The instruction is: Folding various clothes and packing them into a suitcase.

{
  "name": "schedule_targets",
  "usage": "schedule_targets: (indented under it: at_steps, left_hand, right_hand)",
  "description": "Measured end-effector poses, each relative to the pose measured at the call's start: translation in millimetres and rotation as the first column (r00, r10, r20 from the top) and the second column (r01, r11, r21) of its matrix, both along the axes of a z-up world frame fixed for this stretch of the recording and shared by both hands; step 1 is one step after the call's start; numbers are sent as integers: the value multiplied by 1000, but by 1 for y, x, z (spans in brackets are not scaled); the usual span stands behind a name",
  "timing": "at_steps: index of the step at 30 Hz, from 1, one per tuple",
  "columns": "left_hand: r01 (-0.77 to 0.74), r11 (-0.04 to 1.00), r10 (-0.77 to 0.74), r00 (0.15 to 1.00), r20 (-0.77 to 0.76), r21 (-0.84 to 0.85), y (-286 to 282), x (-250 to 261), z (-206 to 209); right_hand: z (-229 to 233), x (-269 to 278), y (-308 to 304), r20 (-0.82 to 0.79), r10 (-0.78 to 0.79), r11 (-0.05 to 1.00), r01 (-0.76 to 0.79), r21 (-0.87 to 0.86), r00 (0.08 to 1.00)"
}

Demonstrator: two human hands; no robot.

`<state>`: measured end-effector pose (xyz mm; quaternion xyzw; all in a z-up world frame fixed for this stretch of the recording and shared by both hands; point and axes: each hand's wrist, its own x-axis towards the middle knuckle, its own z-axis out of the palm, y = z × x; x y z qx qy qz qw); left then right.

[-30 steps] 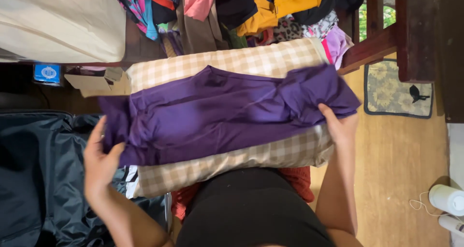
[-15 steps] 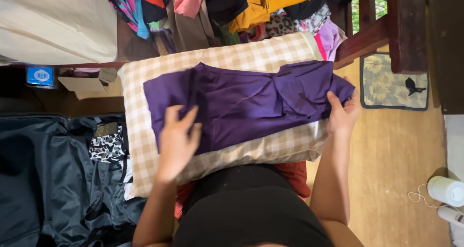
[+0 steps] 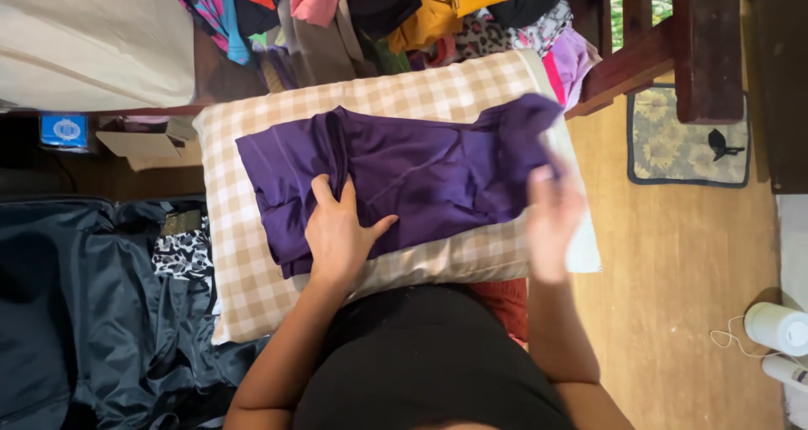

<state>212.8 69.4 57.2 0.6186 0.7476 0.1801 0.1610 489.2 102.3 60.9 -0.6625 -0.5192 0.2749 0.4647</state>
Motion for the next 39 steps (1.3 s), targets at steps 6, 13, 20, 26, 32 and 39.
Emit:
schedule_targets:
  at_steps: [6,13,20,26,32,39]
  left_hand:
    - [2,999,-2,1000,-1,49,-14,-5,-39]
    - [-1,999,0,1000,9,41,-7,-11,-3]
    - [13,998,-14,1000,26,65,-7,-15,-12]
    - [29,999,-29,1000,8,40,-6,-13,-15]
    - [29,999,-29,1000,-1,27,-7,-11,-13]
    - [-3,999,4,1000,-20,43,-9,-14,-15]
  right_hand:
    - [16,-83,-27,-297,595,759,-643,-100,747]
    - [-82,2,-13,-809,446,884,-327,333,382]
    - [-43,99,12,-772,18,942,248,226,636]
    - [-75,110,-14,-295,-150,935,232,267,944]
    - [-20,33,6,335,32,969,-112,221,942]
    - [-60,57,26,438,49,951,-176,256,898]
